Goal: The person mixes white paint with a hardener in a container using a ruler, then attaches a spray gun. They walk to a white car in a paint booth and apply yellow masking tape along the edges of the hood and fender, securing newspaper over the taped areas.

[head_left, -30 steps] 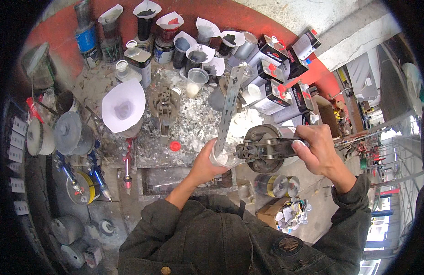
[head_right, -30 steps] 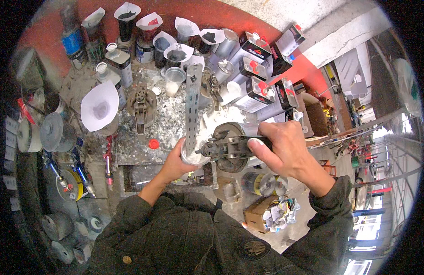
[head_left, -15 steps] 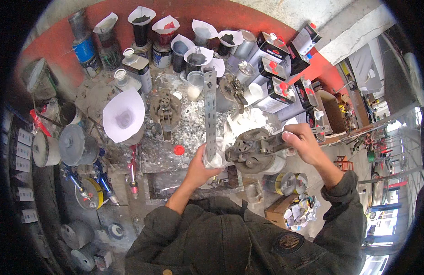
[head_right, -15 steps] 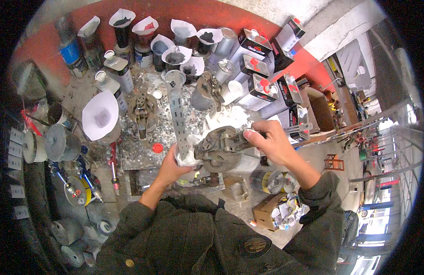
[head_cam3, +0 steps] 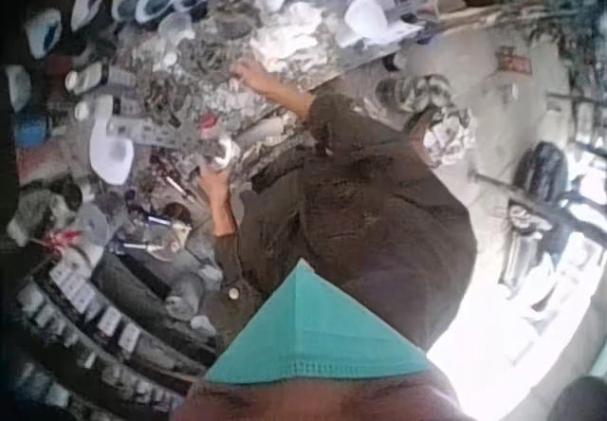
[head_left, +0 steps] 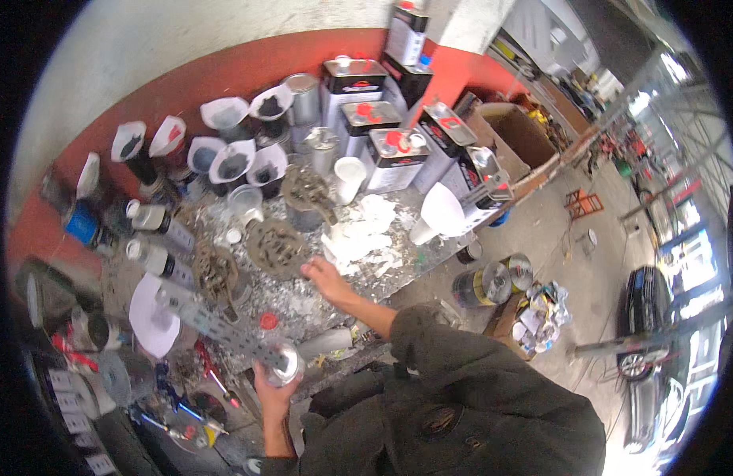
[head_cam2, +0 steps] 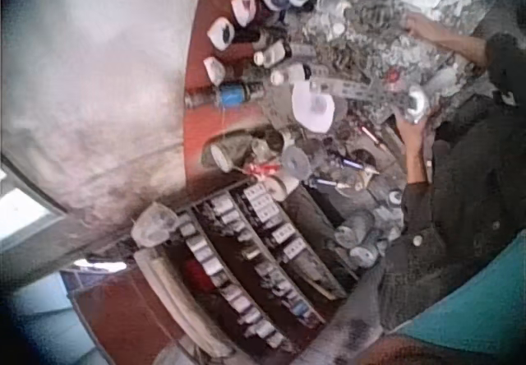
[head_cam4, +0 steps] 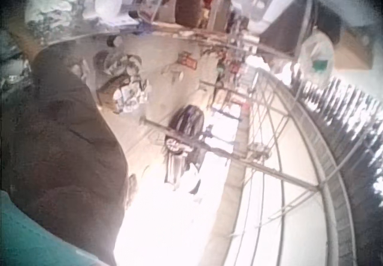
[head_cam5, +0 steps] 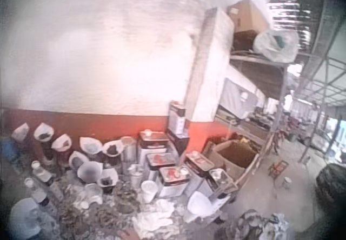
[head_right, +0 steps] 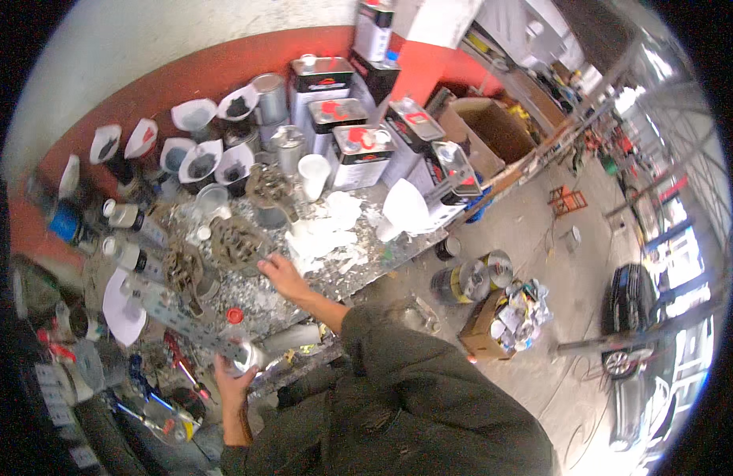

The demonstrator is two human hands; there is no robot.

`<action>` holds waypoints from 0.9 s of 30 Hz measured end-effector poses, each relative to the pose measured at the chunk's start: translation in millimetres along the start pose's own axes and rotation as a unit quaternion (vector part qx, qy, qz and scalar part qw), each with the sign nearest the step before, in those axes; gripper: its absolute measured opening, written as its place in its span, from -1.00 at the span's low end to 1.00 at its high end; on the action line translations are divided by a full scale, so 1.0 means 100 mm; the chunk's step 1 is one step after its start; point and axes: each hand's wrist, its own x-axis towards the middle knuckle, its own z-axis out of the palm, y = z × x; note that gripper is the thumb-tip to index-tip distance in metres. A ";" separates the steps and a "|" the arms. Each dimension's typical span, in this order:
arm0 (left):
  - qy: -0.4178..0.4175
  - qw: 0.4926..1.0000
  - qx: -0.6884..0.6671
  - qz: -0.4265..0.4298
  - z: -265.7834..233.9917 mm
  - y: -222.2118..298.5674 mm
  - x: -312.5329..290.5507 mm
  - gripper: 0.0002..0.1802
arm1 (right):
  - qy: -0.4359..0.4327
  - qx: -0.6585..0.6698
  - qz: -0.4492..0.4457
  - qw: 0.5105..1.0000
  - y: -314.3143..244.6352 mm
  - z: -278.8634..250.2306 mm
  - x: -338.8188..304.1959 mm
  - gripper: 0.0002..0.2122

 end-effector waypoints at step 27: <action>-0.012 0.997 0.073 -0.022 0.93 0.18 -0.18 -0.08 | 0.368 -0.036 -0.125 0.921 0.96 -2.80 0.37 -0.39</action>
